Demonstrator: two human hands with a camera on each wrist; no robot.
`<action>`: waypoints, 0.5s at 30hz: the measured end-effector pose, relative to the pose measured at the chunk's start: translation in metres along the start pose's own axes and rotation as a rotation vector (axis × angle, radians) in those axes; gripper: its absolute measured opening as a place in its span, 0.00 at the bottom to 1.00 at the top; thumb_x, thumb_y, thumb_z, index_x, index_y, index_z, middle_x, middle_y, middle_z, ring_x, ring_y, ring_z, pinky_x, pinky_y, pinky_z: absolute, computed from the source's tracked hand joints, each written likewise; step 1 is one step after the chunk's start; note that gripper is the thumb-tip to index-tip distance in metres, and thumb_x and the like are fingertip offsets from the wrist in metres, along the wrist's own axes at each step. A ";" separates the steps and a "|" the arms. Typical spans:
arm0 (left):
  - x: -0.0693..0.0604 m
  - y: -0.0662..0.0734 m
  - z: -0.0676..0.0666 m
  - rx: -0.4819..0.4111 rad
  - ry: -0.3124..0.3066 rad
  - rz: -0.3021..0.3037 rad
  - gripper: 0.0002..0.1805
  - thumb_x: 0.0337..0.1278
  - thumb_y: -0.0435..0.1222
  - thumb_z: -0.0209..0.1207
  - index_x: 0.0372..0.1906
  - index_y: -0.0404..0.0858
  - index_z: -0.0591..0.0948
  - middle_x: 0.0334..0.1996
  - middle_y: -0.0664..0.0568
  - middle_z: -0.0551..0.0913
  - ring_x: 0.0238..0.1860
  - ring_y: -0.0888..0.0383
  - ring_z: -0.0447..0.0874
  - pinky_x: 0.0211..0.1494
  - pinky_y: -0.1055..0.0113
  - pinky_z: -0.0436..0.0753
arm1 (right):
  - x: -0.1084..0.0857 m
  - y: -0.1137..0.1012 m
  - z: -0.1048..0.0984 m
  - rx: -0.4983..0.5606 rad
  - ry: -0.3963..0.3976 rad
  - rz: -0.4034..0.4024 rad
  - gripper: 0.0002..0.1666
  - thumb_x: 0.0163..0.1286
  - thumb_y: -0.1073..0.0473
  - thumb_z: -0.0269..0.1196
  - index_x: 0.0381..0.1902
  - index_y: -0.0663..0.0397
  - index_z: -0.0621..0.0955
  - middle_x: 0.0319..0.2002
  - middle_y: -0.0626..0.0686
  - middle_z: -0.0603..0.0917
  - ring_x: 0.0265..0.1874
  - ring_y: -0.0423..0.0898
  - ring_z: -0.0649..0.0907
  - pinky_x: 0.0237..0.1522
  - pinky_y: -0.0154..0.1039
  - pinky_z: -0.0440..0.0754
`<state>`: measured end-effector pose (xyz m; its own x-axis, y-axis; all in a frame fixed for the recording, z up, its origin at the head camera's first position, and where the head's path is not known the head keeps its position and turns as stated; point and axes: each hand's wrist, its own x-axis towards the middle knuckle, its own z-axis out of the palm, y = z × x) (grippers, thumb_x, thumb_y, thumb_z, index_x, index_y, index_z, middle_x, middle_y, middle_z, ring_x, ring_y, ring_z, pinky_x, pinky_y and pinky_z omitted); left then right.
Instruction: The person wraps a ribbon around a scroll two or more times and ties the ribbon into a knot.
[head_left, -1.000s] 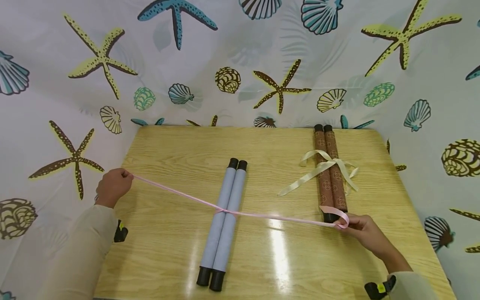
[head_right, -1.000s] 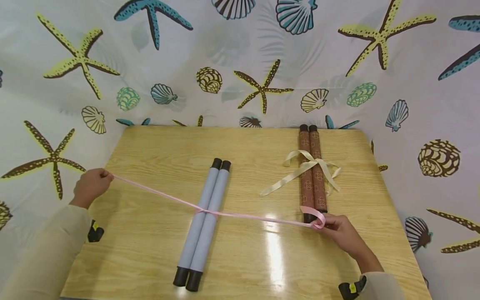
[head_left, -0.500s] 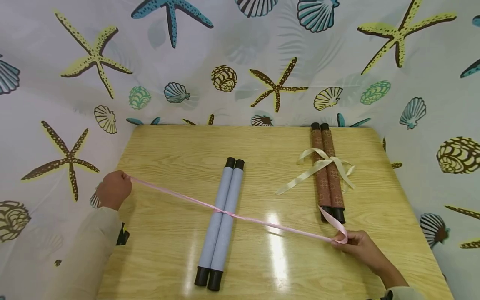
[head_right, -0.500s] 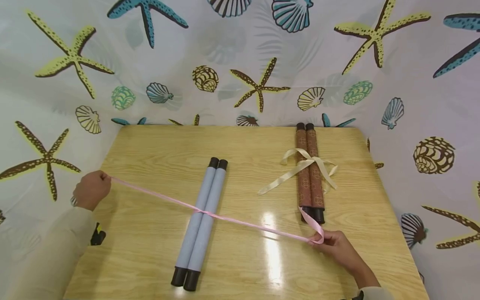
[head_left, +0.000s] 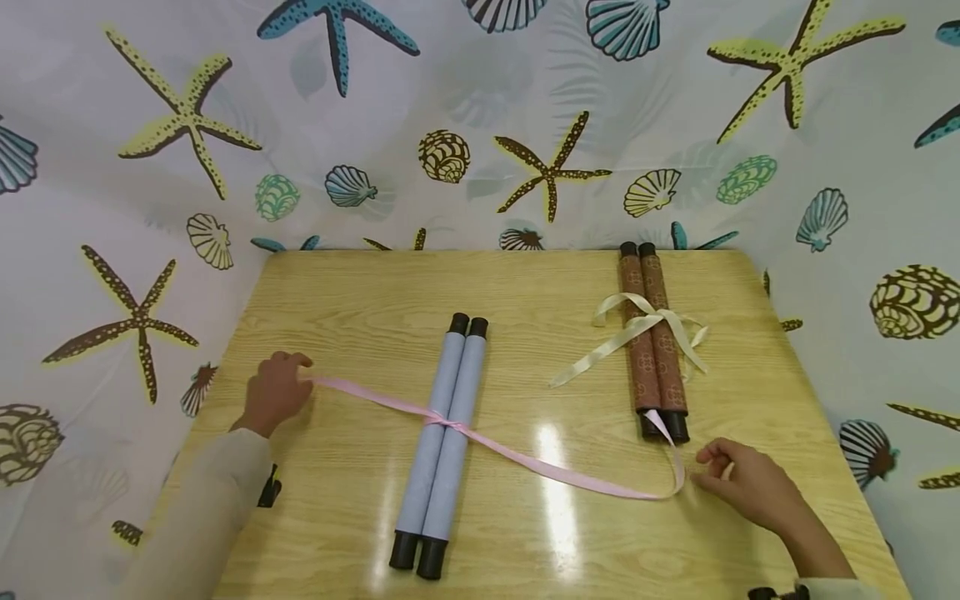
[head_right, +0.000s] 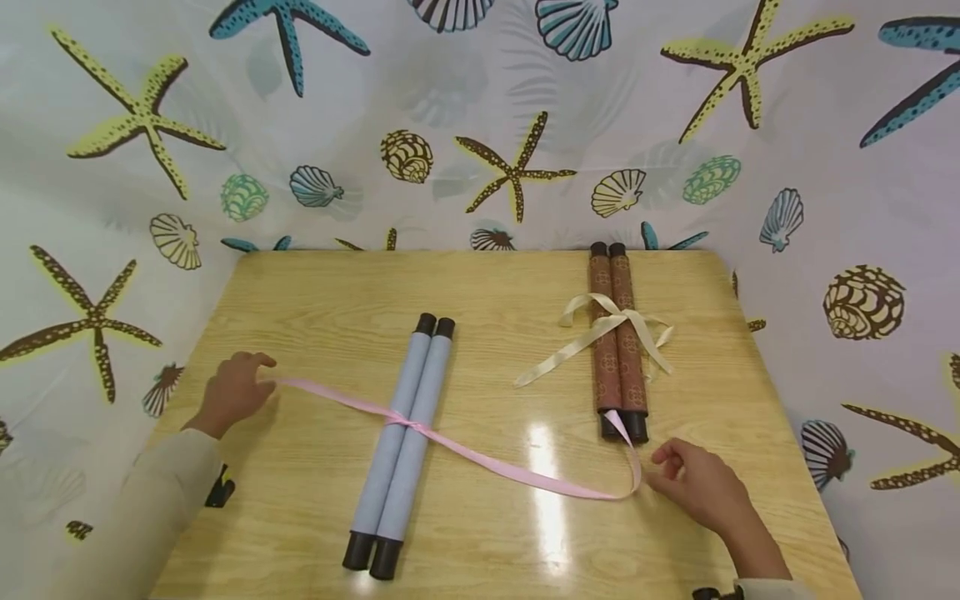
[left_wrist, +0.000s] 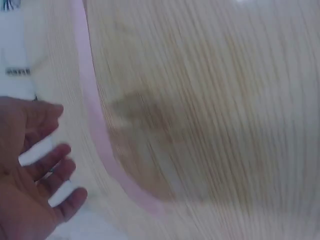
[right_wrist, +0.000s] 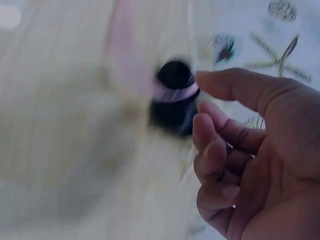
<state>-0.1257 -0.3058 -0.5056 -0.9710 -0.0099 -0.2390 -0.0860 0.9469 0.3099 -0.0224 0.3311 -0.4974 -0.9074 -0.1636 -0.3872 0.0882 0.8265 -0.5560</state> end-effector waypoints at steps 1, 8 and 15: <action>0.001 0.008 0.006 -0.010 0.004 0.067 0.21 0.70 0.36 0.54 0.62 0.32 0.75 0.64 0.26 0.69 0.62 0.25 0.68 0.54 0.31 0.73 | 0.004 -0.012 0.000 0.003 -0.001 -0.035 0.15 0.69 0.51 0.66 0.44 0.58 0.81 0.30 0.48 0.81 0.19 0.37 0.72 0.23 0.35 0.71; 0.001 0.063 0.040 -0.123 -0.059 0.410 0.14 0.68 0.35 0.59 0.55 0.37 0.82 0.55 0.40 0.84 0.57 0.35 0.78 0.60 0.32 0.71 | 0.046 -0.076 0.035 0.031 -0.057 -0.343 0.07 0.71 0.56 0.63 0.37 0.53 0.84 0.28 0.43 0.82 0.20 0.31 0.72 0.25 0.31 0.73; -0.001 0.082 0.051 -0.085 -0.090 0.485 0.08 0.63 0.43 0.64 0.41 0.45 0.88 0.43 0.50 0.86 0.43 0.48 0.78 0.46 0.45 0.73 | 0.077 -0.109 0.086 -0.010 -0.096 -0.429 0.09 0.70 0.51 0.64 0.42 0.48 0.85 0.26 0.40 0.81 0.20 0.30 0.72 0.25 0.30 0.72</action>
<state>-0.1204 -0.2114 -0.5266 -0.8810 0.4561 -0.1259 0.3490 0.8061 0.4779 -0.0667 0.1824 -0.5297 -0.8184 -0.5425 -0.1897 -0.2931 0.6779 -0.6742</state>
